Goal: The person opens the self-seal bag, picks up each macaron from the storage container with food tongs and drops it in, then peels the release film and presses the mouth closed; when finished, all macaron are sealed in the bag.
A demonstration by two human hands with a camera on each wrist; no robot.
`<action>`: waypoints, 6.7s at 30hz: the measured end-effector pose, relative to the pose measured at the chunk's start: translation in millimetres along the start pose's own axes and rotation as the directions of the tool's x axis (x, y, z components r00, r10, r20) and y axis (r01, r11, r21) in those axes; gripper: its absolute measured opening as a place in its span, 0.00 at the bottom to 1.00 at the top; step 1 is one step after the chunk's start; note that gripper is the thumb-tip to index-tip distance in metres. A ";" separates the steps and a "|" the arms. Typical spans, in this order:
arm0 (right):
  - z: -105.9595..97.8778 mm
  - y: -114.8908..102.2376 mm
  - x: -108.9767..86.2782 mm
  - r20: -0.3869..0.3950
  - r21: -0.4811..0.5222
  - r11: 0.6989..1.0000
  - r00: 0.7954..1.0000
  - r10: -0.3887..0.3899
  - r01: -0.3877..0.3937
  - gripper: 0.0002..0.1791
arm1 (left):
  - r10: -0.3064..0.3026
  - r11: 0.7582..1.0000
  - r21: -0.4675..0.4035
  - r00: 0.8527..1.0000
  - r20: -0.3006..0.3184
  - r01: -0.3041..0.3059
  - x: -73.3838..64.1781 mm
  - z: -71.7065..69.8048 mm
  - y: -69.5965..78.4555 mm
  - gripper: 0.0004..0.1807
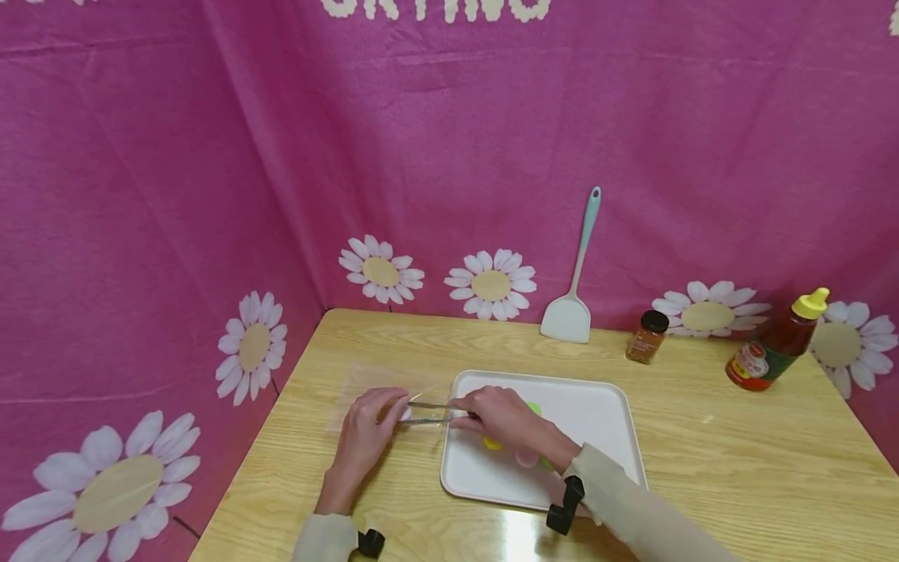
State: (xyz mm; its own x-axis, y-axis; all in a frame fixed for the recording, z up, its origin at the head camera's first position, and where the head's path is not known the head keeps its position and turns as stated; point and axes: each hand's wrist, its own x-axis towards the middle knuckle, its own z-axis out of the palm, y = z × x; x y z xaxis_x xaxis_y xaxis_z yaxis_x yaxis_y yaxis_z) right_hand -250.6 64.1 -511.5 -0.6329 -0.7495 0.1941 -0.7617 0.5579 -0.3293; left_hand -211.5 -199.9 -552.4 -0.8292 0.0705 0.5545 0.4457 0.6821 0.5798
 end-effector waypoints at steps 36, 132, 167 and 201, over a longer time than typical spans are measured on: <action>15.0 -11.1 46.0 0.192 0.117 0.993 0.981 -0.015 -0.008 0.19 | 0.055 0.998 -0.024 0.997 -0.051 -0.056 0.5 4.3 -1.7 0.06; -40.1 30.2 -236.3 0.112 0.311 0.687 0.743 0.660 -0.657 0.29 | -0.028 0.998 -0.053 0.997 -0.067 0.024 -3.6 0.1 -3.8 0.05; -35.4 32.3 -237.6 0.081 0.242 0.740 0.773 0.629 -0.628 0.27 | -0.038 0.998 -0.057 0.998 -0.053 0.035 -5.6 0.9 -2.7 0.06; -45.1 33.7 -227.3 0.071 0.306 0.731 0.781 0.621 -0.609 0.21 | -0.070 0.996 -0.053 0.997 -0.029 0.069 -6.5 -0.4 -1.6 0.07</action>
State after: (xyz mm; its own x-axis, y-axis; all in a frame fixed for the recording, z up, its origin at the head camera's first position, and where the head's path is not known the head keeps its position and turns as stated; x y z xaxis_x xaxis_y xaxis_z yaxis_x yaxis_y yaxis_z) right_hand -138.6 269.3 -525.0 -0.9572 -0.2639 -0.1184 -0.1290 0.7559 -0.6418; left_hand -206.7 -201.7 -556.7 -0.8485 0.0013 0.5292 0.4047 0.6459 0.6473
